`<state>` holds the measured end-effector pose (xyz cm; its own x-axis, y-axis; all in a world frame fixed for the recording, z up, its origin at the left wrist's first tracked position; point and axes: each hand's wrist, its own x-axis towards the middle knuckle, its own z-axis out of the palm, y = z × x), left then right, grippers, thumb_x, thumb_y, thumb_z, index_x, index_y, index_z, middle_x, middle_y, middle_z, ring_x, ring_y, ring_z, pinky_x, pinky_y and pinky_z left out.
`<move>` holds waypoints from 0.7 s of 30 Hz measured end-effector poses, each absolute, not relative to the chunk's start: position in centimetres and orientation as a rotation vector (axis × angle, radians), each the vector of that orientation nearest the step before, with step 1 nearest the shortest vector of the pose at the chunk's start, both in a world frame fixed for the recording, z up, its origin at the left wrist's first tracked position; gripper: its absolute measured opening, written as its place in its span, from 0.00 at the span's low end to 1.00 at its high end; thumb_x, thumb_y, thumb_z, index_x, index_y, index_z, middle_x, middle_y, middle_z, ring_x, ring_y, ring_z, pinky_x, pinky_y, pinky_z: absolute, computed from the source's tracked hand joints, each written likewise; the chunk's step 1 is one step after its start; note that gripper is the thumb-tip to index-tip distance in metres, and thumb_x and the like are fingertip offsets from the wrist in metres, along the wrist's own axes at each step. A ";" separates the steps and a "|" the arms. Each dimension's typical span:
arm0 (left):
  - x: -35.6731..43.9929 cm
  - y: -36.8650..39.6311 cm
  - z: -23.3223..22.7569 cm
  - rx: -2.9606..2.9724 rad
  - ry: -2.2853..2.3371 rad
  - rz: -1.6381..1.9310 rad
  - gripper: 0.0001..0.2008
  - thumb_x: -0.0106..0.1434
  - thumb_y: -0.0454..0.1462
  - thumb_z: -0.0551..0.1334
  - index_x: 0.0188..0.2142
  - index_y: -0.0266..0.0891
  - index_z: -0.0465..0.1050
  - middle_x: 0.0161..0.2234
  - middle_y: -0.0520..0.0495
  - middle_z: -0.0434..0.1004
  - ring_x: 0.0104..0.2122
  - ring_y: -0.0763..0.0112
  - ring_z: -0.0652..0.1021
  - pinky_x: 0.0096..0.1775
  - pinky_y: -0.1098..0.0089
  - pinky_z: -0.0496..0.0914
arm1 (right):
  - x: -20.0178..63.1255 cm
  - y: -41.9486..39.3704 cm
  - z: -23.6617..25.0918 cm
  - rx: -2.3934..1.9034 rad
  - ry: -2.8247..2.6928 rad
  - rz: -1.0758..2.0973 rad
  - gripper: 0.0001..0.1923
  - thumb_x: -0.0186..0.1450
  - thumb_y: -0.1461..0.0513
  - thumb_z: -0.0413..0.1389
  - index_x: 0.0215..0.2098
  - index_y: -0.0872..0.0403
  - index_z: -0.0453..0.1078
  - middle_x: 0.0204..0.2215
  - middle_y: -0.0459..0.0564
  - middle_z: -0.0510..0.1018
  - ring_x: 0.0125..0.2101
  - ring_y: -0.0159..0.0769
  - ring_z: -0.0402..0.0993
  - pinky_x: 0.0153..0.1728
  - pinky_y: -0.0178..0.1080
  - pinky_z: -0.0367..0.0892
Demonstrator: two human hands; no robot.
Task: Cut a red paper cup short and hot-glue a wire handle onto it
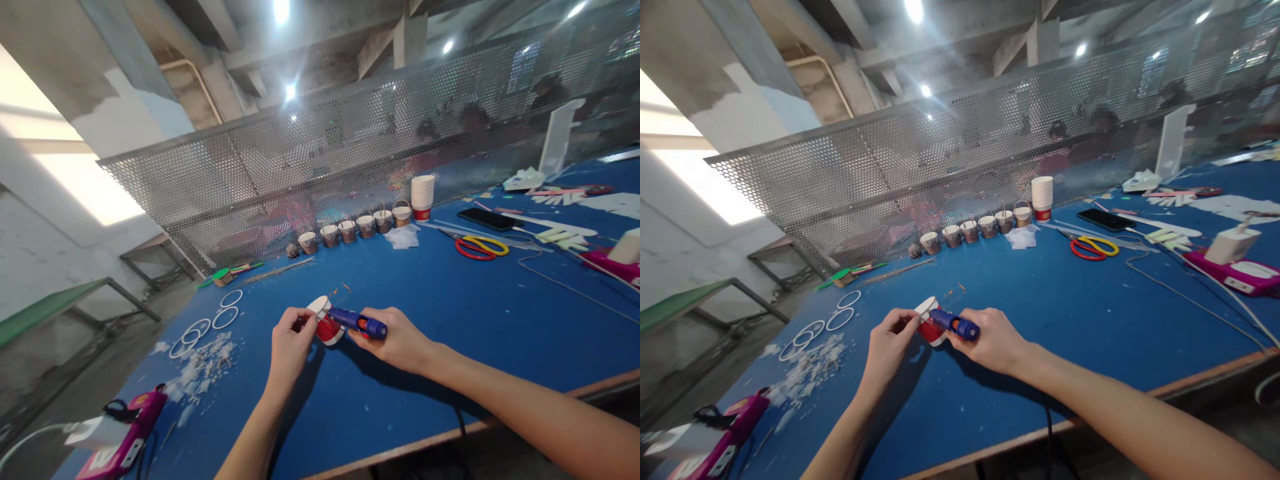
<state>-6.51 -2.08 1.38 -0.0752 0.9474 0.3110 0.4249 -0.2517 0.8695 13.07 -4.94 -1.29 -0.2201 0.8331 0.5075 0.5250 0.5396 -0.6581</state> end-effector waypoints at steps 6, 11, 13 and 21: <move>-6.6 -2.1 1.6 1.691 1.471 1.292 0.11 0.49 0.44 0.62 0.24 0.37 0.74 0.19 0.53 0.69 0.19 0.75 0.66 0.22 0.74 0.61 | 12.7 -5.4 -1.0 -1.074 -1.925 0.454 0.11 0.62 0.57 0.52 0.23 0.52 0.61 0.17 0.43 0.67 0.17 0.28 0.54 0.22 0.32 0.52; -6.6 -1.9 1.5 1.681 1.469 1.289 0.11 0.48 0.44 0.62 0.24 0.37 0.74 0.20 0.52 0.70 0.20 0.75 0.67 0.22 0.74 0.62 | 12.8 -5.3 -0.9 -1.108 -1.901 0.477 0.11 0.61 0.56 0.52 0.23 0.52 0.60 0.17 0.43 0.66 0.17 0.28 0.53 0.22 0.33 0.51; -6.7 -1.9 1.3 1.661 1.473 1.280 0.11 0.49 0.44 0.62 0.25 0.37 0.74 0.19 0.53 0.69 0.19 0.75 0.66 0.22 0.74 0.61 | 13.1 -4.9 -0.9 -1.155 -1.868 0.530 0.12 0.60 0.56 0.52 0.23 0.52 0.60 0.17 0.43 0.66 0.18 0.28 0.53 0.22 0.33 0.52; -7.0 -1.7 1.2 1.678 1.472 1.262 0.12 0.50 0.44 0.61 0.26 0.37 0.75 0.21 0.52 0.71 0.21 0.73 0.68 0.23 0.73 0.63 | 13.3 -4.7 -0.8 -1.196 -1.819 0.638 0.14 0.60 0.53 0.53 0.22 0.52 0.61 0.16 0.42 0.64 0.19 0.28 0.54 0.20 0.31 0.52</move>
